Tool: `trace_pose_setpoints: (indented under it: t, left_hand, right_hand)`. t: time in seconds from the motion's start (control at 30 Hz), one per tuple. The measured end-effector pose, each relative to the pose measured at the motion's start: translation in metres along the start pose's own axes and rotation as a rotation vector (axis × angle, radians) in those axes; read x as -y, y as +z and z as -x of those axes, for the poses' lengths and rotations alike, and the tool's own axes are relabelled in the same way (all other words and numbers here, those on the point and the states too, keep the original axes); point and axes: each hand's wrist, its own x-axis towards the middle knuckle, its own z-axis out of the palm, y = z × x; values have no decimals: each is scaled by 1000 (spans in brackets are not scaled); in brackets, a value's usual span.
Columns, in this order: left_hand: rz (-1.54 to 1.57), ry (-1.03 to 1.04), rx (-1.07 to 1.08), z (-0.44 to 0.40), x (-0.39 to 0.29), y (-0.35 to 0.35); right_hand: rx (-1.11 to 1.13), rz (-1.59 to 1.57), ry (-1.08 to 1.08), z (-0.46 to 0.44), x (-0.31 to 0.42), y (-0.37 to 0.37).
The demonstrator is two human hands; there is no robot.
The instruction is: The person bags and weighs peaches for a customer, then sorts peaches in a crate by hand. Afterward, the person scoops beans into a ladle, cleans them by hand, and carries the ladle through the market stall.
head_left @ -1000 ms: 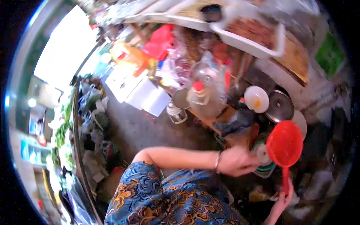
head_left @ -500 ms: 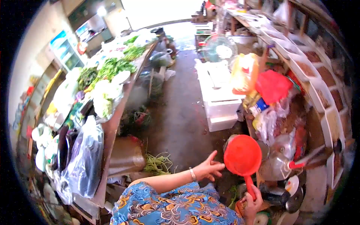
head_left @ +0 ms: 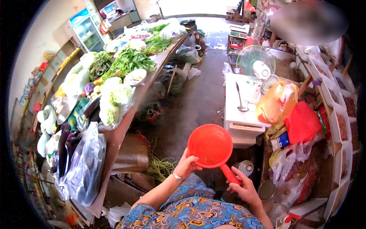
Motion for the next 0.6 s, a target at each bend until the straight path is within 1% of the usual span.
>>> trace_pose_setpoints:
  t: [0.03, 0.1, 0.17, 0.23, 0.3, 0.37, 0.43, 0.53, 0.57, 0.6]
  left_hand:
    - [23, 26, -19, -8, -6, -5]
    - [13, 39, -62, -25, -22, -7]
    - [37, 91, -72, -50, -38, -15]
    - [31, 93, -64, -81, -56, -22]
    - [29, 80, -62, -112, -72, -34]
    - [10, 83, -63, -153, -94, -41]
    - [19, 52, -50, -191, -121, -48]
    - [-16, -59, 92, -239, -173, -57]
    - [-19, -68, 93, -253, -189, -58]
    - [-63, -79, 64, -266, -205, -57]
  right_hand:
    - [13, -1, 9, -19, 6, -7]
    - [40, -344, 285, -57, 16, -20]
    - [49, -355, 300, -98, 26, -26]
    - [199, -500, 400, -145, 24, -34]
    - [220, -495, 439, -190, 24, -30]
    - [230, -559, 534, -237, 30, -22]
    - [203, -535, 537, -274, 53, -14]
    - [142, -468, 520, -325, 81, -10]
    - [106, -452, 516, -340, 88, -12]
    - [73, -527, 502, -357, 81, -16]
